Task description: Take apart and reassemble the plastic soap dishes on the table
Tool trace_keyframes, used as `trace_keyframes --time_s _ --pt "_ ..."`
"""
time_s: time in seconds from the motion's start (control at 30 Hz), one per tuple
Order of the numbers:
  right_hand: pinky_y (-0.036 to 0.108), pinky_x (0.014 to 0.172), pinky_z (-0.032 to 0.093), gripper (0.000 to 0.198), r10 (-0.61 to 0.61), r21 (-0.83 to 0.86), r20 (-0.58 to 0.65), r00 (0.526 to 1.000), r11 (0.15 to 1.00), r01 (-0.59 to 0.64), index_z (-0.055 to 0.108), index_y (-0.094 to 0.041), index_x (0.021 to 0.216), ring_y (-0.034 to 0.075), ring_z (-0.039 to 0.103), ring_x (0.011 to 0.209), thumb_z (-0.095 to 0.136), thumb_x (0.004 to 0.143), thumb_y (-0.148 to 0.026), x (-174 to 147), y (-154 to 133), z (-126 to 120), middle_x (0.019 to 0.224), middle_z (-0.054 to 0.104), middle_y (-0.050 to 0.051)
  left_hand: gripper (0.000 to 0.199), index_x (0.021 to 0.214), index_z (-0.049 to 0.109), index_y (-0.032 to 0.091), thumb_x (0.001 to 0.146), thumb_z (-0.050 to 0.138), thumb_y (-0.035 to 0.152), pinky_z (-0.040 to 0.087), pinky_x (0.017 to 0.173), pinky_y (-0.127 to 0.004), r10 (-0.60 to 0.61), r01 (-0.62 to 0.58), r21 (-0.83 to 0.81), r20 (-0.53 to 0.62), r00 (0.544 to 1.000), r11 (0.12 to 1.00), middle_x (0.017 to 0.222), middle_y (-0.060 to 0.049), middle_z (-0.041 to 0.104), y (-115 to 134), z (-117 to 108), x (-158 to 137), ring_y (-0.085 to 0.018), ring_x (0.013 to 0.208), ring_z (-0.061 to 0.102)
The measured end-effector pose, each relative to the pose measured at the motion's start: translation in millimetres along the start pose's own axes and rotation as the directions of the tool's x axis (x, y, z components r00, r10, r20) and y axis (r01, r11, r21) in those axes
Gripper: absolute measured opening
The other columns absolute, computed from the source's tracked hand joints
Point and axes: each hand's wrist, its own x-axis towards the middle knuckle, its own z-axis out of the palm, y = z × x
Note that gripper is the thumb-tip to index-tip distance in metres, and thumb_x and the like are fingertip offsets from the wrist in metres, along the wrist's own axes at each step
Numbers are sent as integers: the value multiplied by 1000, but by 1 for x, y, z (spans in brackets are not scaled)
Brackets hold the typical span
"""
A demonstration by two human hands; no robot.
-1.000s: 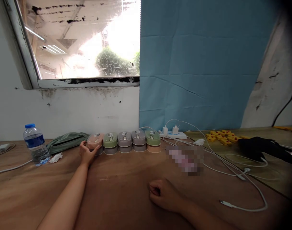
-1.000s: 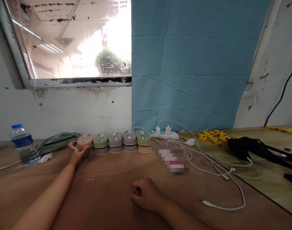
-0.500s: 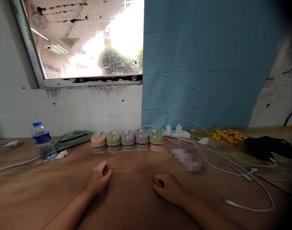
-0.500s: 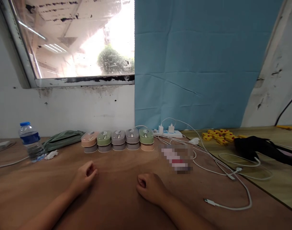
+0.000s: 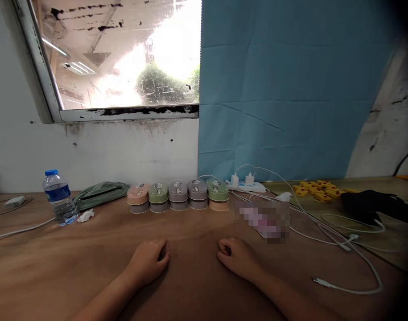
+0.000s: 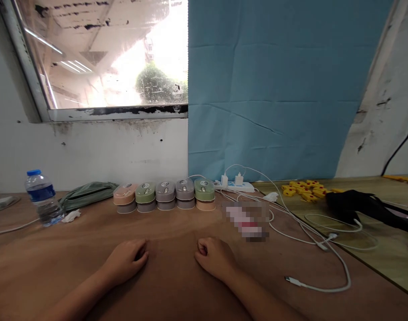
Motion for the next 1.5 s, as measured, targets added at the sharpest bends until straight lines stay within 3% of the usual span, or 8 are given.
trace_keyframes --time_s 0.53,1.07,1.2,1.27,1.33,1.4,1.5 --pt "21 48 21 20 16 27 10 1000 999 -16 34 -18 49 9 41 51 48 63 -13 2 3 3 50 44 -5 18 69 48 20 78 38 31 29 57 -26 -21 21 0 29 999 1000 74 -2 61 0 -3 2 -16 67 52" --pt "21 48 20 19 -3 25 17 1000 1000 2 34 -18 50 9 40 51 47 63 -14 2 3 1 50 43 -5 16 65 46 20 77 41 30 24 53 -24 31 -31 -53 -9 999 998 69 0 59 -9 4 3 -15 63 50" --pt "21 48 20 18 -19 25 34 999 1000 18 35 -18 50 9 40 51 47 64 -15 3 2 2 50 44 -5 15 65 46 20 77 39 26 27 55 -23 25 -31 -45 -115 993 998 66 0 56 -25 5 15 -14 61 49" --pt "22 49 20 18 -16 21 32 999 1000 16 36 -18 50 9 40 51 47 64 -15 4 1 2 50 44 -5 12 70 47 19 76 41 26 31 61 -24 -82 87 2 -293 952 996 71 -1 55 -41 3 26 -15 67 50" --pt "22 49 20 18 -16 20 22 1000 1000 16 36 -18 50 9 41 51 48 64 -16 4 0 3 50 45 -5 15 79 50 18 74 44 31 34 71 -29 -201 274 72 -508 837 959 81 -4 55 -60 -2 37 -20 79 50" --pt "22 49 20 18 -20 21 12 1000 1000 20 37 -18 50 9 41 52 48 64 -16 3 -1 3 51 45 -5 27 91 52 17 72 47 36 32 80 -35 -241 415 110 -671 702 903 93 -9 52 -82 -6 48 -25 91 47" --pt "21 49 21 17 -21 13 0 1000 1000 21 38 -18 50 10 42 52 48 64 -15 2 -2 3 51 47 -5 46 106 48 17 68 53 42 30 87 -39 -266 463 48 -765 587 885 103 -12 46 -108 -7 65 -28 100 44"
